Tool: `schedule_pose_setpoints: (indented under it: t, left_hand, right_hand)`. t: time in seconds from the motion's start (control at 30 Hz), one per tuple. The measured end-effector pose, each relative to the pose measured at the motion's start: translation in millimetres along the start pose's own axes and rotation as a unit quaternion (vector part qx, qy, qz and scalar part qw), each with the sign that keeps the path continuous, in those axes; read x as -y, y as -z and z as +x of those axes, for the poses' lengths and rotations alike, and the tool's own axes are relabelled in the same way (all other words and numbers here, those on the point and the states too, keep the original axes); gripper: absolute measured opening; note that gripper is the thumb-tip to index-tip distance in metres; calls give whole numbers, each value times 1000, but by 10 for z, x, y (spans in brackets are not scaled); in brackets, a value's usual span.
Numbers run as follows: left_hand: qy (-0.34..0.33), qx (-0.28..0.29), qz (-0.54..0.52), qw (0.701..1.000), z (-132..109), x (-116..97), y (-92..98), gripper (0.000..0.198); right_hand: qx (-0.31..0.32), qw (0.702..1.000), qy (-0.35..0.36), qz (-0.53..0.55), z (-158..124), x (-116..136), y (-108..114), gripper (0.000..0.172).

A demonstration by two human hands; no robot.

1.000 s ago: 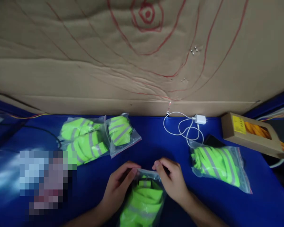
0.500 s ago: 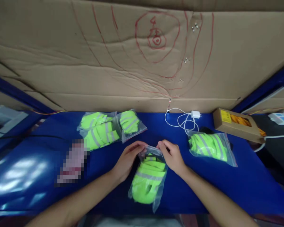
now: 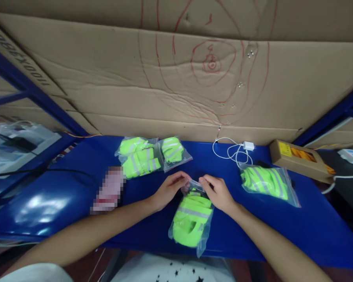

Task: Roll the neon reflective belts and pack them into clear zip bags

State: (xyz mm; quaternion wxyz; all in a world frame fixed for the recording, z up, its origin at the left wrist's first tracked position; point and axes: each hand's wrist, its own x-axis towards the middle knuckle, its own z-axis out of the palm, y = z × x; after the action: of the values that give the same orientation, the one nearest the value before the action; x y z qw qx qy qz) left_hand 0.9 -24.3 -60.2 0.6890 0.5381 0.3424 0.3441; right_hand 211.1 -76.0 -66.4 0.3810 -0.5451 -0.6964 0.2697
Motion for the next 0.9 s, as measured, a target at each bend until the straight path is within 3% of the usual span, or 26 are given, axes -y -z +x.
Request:
schedule_pose_setpoints:
  t: [0.2,0.43,0.9]
  left_hand:
    - [-9,12,0,1000,5,-5,15,39]
    - [-20,23,12,999,1,31,10,36]
    - [-41,27,33,998,0,64,6,36]
  right_hand:
    - [24,999,21,-34,5,23,41,41]
    - [69,993,44,-80,-45,66,85,27]
    - [78,990,53,-106,-46,58,24,33]
